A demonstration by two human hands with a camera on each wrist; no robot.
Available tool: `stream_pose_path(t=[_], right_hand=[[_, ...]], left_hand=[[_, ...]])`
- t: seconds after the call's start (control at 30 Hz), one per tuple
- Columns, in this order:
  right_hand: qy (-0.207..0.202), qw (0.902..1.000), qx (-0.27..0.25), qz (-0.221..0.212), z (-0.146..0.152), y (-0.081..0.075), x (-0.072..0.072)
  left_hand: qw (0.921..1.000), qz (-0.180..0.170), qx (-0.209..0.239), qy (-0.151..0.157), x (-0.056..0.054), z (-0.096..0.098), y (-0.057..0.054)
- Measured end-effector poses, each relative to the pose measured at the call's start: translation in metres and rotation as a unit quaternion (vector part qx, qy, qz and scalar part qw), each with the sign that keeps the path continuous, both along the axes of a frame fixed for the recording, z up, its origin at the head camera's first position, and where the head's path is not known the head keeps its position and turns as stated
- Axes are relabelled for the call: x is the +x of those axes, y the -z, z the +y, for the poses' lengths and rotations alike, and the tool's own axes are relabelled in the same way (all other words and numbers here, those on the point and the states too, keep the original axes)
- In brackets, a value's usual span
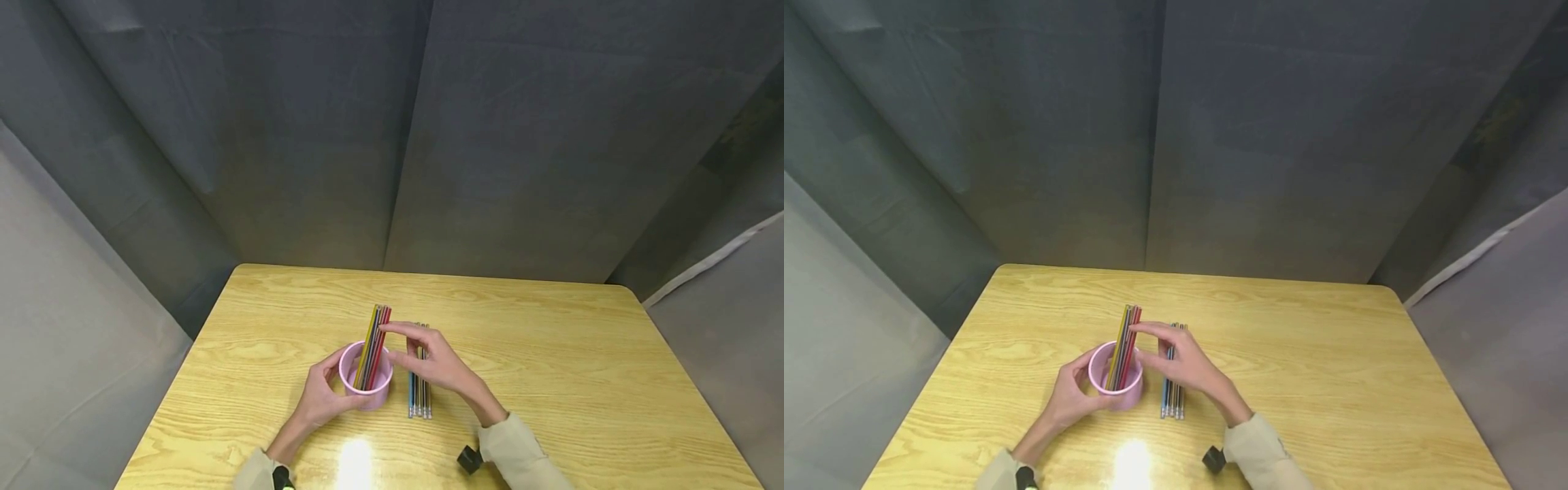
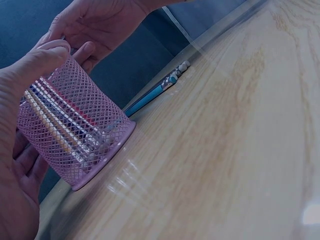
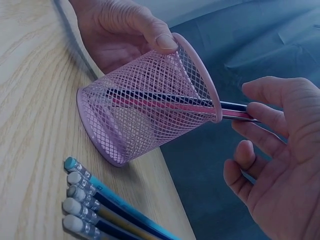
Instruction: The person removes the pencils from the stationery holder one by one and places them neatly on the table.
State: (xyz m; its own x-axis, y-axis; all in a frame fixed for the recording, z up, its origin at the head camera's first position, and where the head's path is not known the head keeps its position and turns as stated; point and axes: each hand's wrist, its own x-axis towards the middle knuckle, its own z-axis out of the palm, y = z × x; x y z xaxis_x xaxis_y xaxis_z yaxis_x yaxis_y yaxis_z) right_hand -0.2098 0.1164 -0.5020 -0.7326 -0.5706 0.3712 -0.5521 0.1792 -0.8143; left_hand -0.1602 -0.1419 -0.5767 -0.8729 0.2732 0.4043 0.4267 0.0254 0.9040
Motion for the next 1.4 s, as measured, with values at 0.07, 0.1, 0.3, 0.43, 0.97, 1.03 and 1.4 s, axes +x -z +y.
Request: stream_pose_path(t=[0.07, 0.1, 0.3, 0.43, 0.97, 1.03, 1.4], right_hand=[[0.006, 1.0000, 0.003, -0.004, 0.000, -0.001, 0.000], [0.008, 0.9999, 0.003, -0.006, 0.000, -0.001, 0.000], [0.006, 1.0000, -0.007, 0.004, 0.001, 0.000, -0.001], [0.010, 0.9999, -0.005, 0.005, 0.001, -0.002, -0.002], [0.020, 0.9997, 0.002, 0.014, 0.003, -0.004, -0.005], [0.025, 0.9996, 0.004, 0.016, 0.003, -0.004, -0.006], [0.031, 0.9990, -0.022, 0.023, 0.004, -0.012, -0.006]], left_hand=[[1.0000, -0.002, 0.001, 0.000, 0.000, 0.000, 0.000], [1.0000, -0.005, 0.001, -0.002, 0.000, 0.000, 0.000], [1.0000, -0.006, 0.000, -0.007, 0.000, 0.000, 0.000], [0.9999, -0.007, 0.000, -0.009, -0.001, 0.000, 0.001], [0.9998, -0.013, -0.007, -0.010, -0.001, -0.001, 0.002], [0.9998, -0.011, -0.008, -0.011, -0.001, -0.001, 0.003], [0.9999, -0.008, 0.000, -0.008, -0.001, -0.001, 0.003]])
